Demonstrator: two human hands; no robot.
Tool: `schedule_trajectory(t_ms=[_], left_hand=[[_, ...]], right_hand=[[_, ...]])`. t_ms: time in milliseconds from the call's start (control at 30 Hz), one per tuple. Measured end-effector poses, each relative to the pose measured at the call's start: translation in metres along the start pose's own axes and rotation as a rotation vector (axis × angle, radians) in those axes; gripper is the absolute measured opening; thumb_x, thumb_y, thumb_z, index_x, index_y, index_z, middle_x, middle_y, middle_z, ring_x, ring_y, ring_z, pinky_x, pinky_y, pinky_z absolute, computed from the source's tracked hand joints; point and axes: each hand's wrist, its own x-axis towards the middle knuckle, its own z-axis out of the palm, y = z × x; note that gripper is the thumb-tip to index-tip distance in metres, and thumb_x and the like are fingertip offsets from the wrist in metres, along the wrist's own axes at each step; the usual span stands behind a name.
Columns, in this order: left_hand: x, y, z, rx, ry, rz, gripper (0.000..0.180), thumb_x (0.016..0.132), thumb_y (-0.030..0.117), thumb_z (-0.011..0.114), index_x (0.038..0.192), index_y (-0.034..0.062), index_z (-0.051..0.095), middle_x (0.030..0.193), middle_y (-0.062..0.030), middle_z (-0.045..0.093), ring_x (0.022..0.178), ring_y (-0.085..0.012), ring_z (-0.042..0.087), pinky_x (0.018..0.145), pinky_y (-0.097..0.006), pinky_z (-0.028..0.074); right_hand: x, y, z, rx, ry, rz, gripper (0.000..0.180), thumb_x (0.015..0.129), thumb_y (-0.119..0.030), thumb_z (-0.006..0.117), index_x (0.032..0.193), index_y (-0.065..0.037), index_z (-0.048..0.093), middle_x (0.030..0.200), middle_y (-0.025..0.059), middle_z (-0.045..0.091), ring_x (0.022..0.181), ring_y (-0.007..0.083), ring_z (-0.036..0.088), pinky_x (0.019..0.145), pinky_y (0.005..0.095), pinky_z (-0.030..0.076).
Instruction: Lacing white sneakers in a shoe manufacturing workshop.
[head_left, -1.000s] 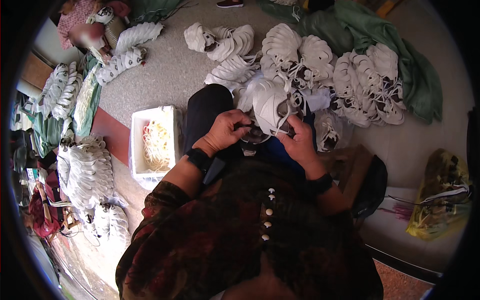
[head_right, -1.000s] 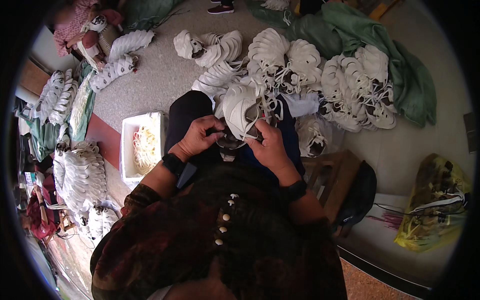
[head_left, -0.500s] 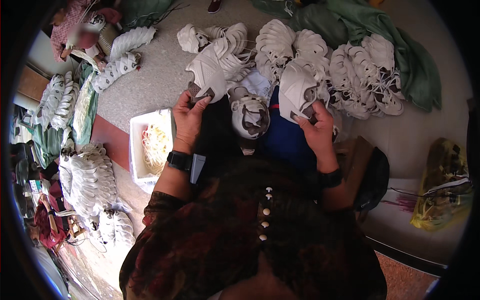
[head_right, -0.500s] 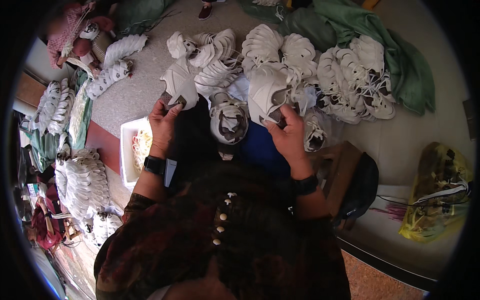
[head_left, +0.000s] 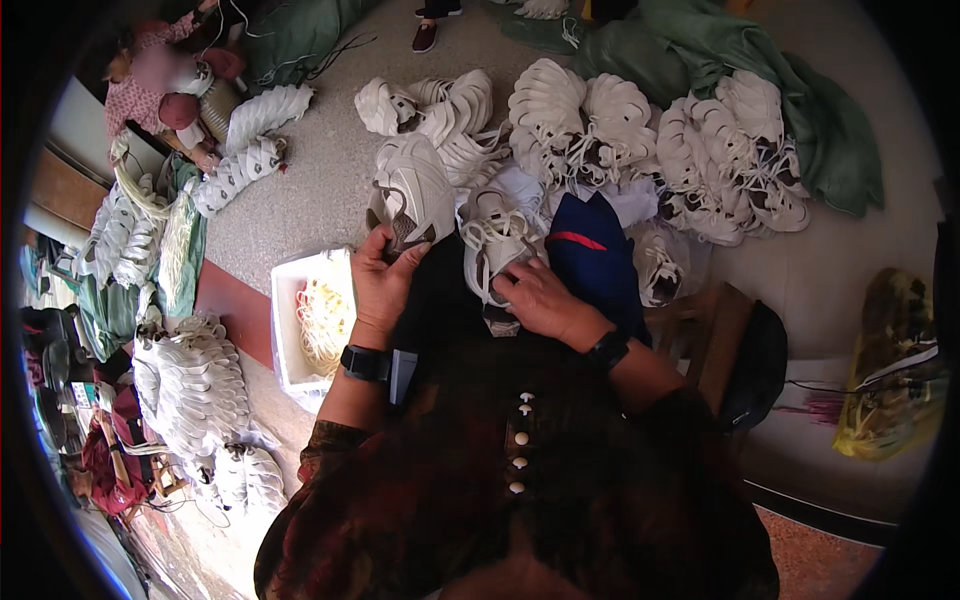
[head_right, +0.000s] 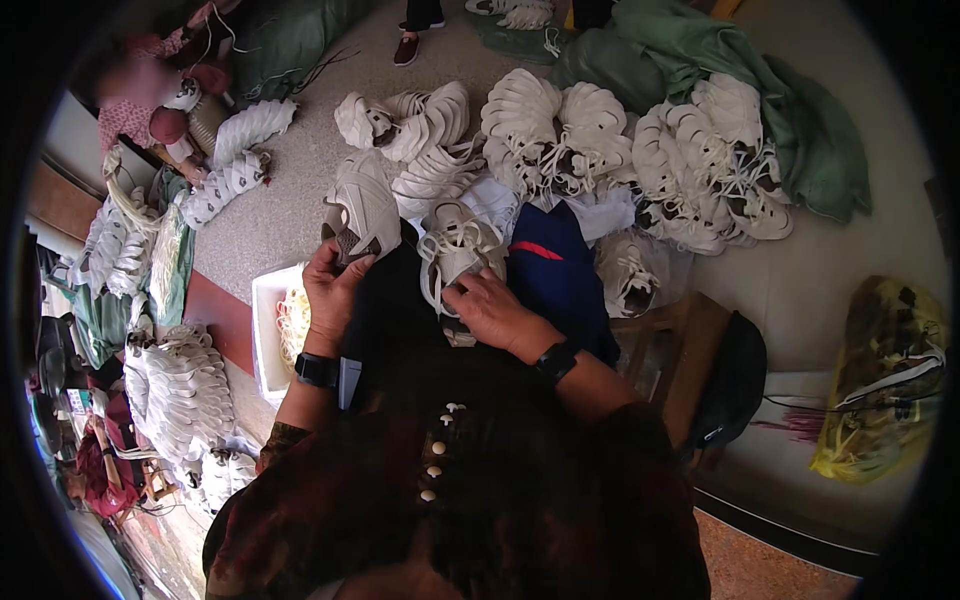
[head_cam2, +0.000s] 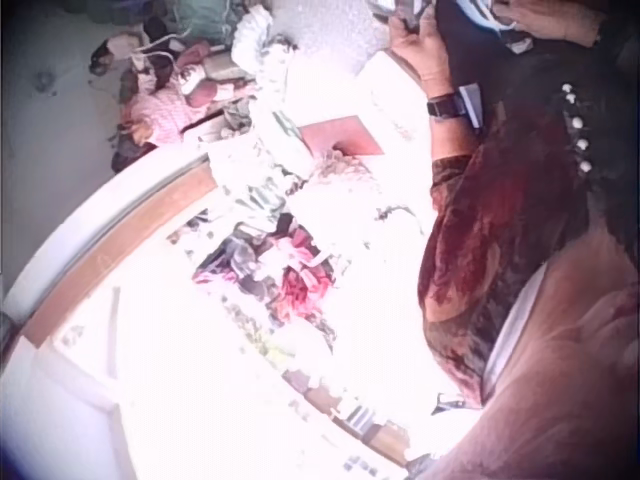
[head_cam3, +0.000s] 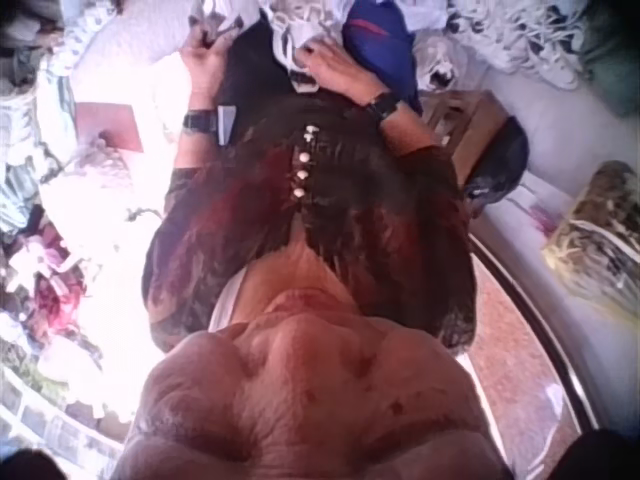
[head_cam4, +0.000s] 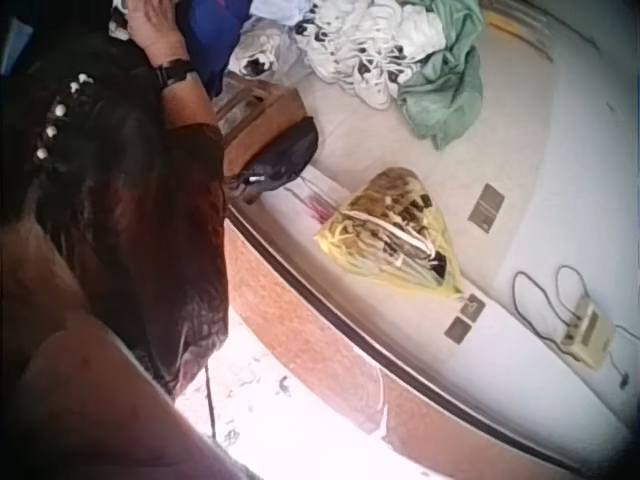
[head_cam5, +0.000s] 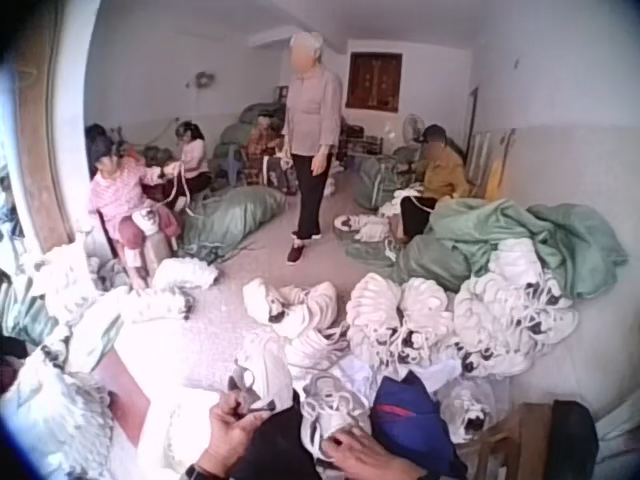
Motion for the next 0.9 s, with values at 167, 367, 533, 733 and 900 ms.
schedule_trajectory(t_ms=[167, 367, 533, 733, 900], left_hand=[[-0.001, 0.0, 0.005, 0.061, -0.026, 0.02, 0.02, 0.071, 0.002, 0.073, 0.081, 0.003, 0.056, 0.078, 0.0017, 0.059, 0.074, -0.0064, 0.051, 0.07, -0.022, 0.043], [-0.002, 0.002, 0.012, 0.123, -0.032, 0.089, 0.022, 0.068, 0.002, 0.073, 0.079, 0.0016, 0.055, 0.075, -0.0013, 0.057, 0.071, -0.009, 0.051, 0.067, -0.023, 0.043], [-0.007, 0.018, 0.025, 0.46, -0.344, 0.383, 0.032, 0.058, 0.008, 0.077, 0.085, 0.0017, 0.06, 0.079, -0.0119, 0.06, 0.075, -0.0294, 0.059, 0.068, -0.034, 0.048], [-0.014, 0.025, 0.035, 0.462, -0.599, 0.427, 0.034, 0.058, 0.012, 0.076, 0.088, 0.0043, 0.062, 0.077, -0.0111, 0.06, 0.076, -0.0311, 0.06, 0.067, -0.035, 0.049], [-0.017, 0.024, 0.043, 0.494, -0.673, 0.289, 0.032, 0.06, 0.013, 0.076, 0.088, 0.004, 0.062, 0.077, -0.0121, 0.061, 0.075, -0.0306, 0.06, 0.067, -0.034, 0.049]], right_hand=[[-0.001, 0.003, 0.007, -0.094, 0.091, -0.081, 0.027, 0.07, -0.006, 0.056, 0.097, -0.007, 0.051, 0.084, 0.0095, 0.054, 0.091, 0.0249, 0.052, 0.078, 0.0377, 0.039], [0.012, -0.013, 0.028, -0.034, 0.275, 0.178, 0.026, 0.057, -0.003, 0.063, 0.08, -0.003, 0.051, 0.078, 0.0133, 0.05, 0.074, 0.0307, 0.053, 0.064, 0.0403, 0.045], [0.022, -0.004, 0.038, -0.037, 0.237, 0.238, 0.035, 0.058, -0.006, 0.067, 0.091, -0.004, 0.055, 0.093, 0.0167, 0.053, 0.081, 0.0331, 0.056, 0.07, 0.0396, 0.047], [0.005, 0.013, 0.006, 0.935, 0.434, 0.354, 0.04, 0.073, -0.003, 0.065, 0.112, -0.002, 0.055, 0.112, 0.0125, 0.058, 0.102, 0.0219, 0.056, 0.088, 0.0325, 0.043], [-0.007, 0.018, 0.004, 0.822, 0.634, 0.402, 0.031, 0.073, 0.007, 0.059, 0.104, 0.0, 0.058, 0.094, 0.01, 0.066, 0.085, 0.0106, 0.059, 0.075, 0.0256, 0.047]])
